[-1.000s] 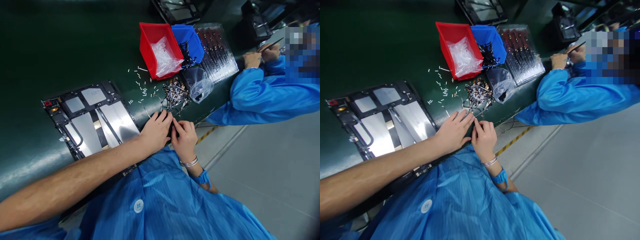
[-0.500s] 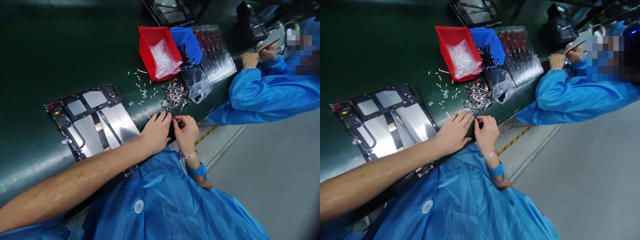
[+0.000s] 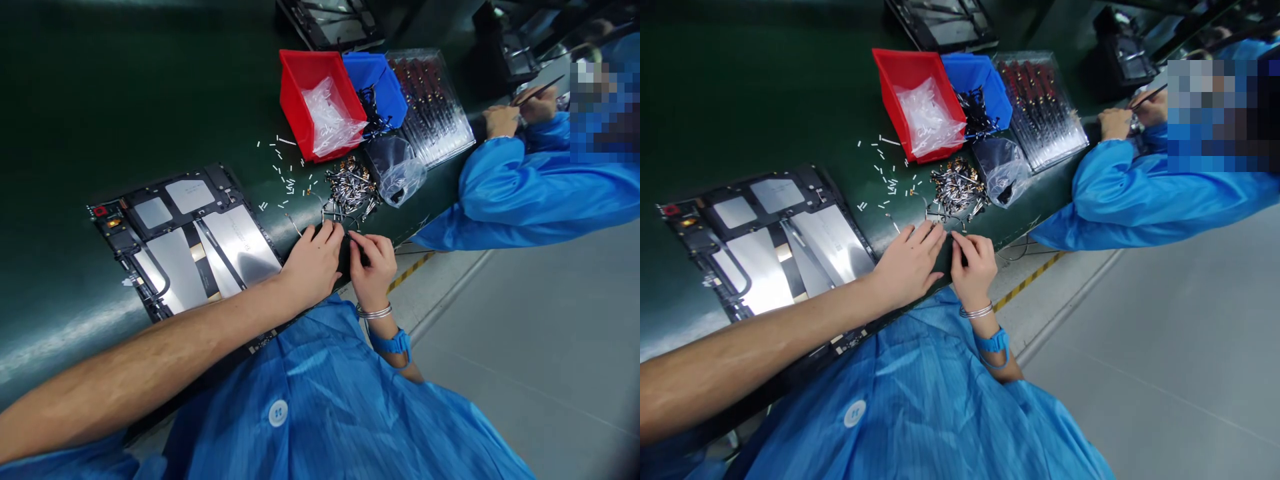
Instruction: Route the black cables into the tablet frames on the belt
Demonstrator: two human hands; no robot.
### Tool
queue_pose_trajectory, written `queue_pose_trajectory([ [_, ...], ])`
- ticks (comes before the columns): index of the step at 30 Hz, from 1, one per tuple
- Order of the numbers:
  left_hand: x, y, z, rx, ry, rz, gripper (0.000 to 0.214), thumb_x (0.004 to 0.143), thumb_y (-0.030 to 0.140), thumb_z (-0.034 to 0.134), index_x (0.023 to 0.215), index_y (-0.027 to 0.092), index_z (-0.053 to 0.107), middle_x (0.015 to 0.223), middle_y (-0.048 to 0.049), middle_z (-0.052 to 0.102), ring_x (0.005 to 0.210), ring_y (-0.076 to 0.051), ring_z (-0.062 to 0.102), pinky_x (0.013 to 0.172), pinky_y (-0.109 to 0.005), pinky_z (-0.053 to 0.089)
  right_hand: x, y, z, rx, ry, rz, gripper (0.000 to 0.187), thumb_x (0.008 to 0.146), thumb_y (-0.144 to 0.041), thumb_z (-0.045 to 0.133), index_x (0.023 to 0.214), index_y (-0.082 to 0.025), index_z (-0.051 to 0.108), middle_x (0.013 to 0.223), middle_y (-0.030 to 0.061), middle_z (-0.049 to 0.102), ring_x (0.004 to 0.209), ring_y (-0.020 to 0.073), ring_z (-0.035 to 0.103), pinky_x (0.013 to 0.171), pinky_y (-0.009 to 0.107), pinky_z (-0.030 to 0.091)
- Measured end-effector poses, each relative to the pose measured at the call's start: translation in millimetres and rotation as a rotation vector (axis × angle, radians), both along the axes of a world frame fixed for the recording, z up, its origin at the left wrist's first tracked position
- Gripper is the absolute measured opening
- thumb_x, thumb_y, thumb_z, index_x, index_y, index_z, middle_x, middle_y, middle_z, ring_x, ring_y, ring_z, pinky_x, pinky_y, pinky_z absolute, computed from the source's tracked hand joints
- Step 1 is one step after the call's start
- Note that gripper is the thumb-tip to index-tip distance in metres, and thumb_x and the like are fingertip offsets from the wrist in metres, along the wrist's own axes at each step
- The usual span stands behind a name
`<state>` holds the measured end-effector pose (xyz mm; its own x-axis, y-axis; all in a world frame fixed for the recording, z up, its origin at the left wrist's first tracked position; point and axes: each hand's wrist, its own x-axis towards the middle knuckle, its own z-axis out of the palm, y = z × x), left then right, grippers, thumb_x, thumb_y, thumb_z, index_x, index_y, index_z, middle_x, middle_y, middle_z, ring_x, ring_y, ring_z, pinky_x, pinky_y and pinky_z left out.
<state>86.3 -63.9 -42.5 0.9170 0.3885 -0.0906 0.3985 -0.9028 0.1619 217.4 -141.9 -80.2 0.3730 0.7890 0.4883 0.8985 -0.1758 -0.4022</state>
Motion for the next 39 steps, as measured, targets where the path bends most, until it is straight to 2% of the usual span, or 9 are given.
queue_pose_trajectory([
  [5,0,0,1.4,0.010,0.014,-0.008,0.065,0.094,0.041,0.047,0.142,-0.003,0.039,0.147,-0.0216,0.039,0.135,-0.035,0.033,0.108,-0.044,0.032,2,-4,-1.5,-0.068,-0.102,0.045,0.026,0.090,-0.021,0.048,0.098,-0.027,0.073,0.083,0.0044,0.061,0.079,0.0182,0.054,0.072,0.034,0.046],
  [9,0,0,1.0,0.015,-0.001,-0.016,0.062,0.094,0.040,0.046,0.140,-0.001,0.043,0.147,-0.0213,0.040,0.134,-0.035,0.034,0.107,-0.044,0.033,-11,-2,-1.6,-0.067,0.009,-0.044,0.026,0.091,-0.026,0.050,0.104,-0.023,0.071,0.083,0.0051,0.060,0.081,0.0191,0.054,0.072,0.034,0.047],
  [14,0,0,0.2,0.019,0.005,-0.026,0.057,0.095,0.036,0.044,0.139,0.000,0.045,0.147,-0.0211,0.040,0.134,-0.035,0.035,0.108,-0.045,0.032,-24,-2,0.5,-0.151,0.075,-0.116,0.032,0.088,-0.026,0.050,0.113,-0.020,0.069,0.087,0.0062,0.061,0.083,0.0203,0.054,0.072,0.035,0.046],
  [18,0,-1,2.0,0.021,0.024,-0.014,0.061,0.096,0.040,0.044,0.142,0.000,0.042,0.147,-0.0205,0.040,0.135,-0.034,0.034,0.108,-0.043,0.032,-16,-5,3.5,-0.182,0.225,-0.082,0.034,0.088,-0.027,0.048,0.116,-0.021,0.068,0.085,0.0049,0.061,0.079,0.0187,0.054,0.072,0.034,0.046],
  [22,0,-1,3.0,0.026,0.033,-0.003,0.064,0.095,0.043,0.046,0.141,-0.001,0.041,0.148,-0.0193,0.039,0.136,-0.033,0.032,0.109,-0.042,0.032,-2,-6,7.8,-0.115,0.387,-0.051,0.035,0.089,-0.027,0.048,0.118,-0.020,0.067,0.082,0.0029,0.062,0.076,0.0161,0.056,0.072,0.032,0.047],
  [25,0,-1,2.4,0.028,0.032,0.002,0.065,0.094,0.043,0.046,0.141,-0.001,0.041,0.148,-0.0190,0.039,0.135,-0.033,0.033,0.108,-0.041,0.033,2,-7,9.4,-0.072,0.289,-0.052,0.031,0.089,-0.023,0.049,0.112,-0.022,0.070,0.081,0.0028,0.061,0.076,0.0163,0.056,0.071,0.032,0.047],
  [30,0,-1,1.3,0.032,0.022,0.002,0.066,0.095,0.043,0.045,0.144,0.000,0.037,0.148,-0.0195,0.039,0.135,-0.033,0.033,0.107,-0.042,0.033,0,-8,5.8,-0.109,-0.095,0.029,0.031,0.092,-0.020,0.046,0.108,-0.027,0.072,0.081,0.0043,0.060,0.079,0.0179,0.052,0.068,0.032,0.044],
  [32,0,-1,1.4,0.034,0.024,0.002,0.067,0.095,0.043,0.045,0.145,0.000,0.036,0.147,-0.0198,0.039,0.135,-0.033,0.033,0.107,-0.042,0.034,-1,-8,3.3,-0.133,-0.181,0.026,0.031,0.092,-0.020,0.046,0.108,-0.027,0.072,0.081,0.0047,0.059,0.078,0.0181,0.050,0.066,0.031,0.043],
  [39,1,-1,0.8,0.040,0.027,-0.012,0.063,0.095,0.042,0.045,0.141,0.000,0.043,0.147,-0.0204,0.039,0.134,-0.034,0.034,0.106,-0.043,0.034,-10,-9,0.0,-0.187,-0.201,-0.068,0.030,0.092,-0.027,0.047,0.110,-0.019,0.069,0.084,0.0074,0.060,0.083,0.0209,0.051,0.067,0.033,0.044],
])
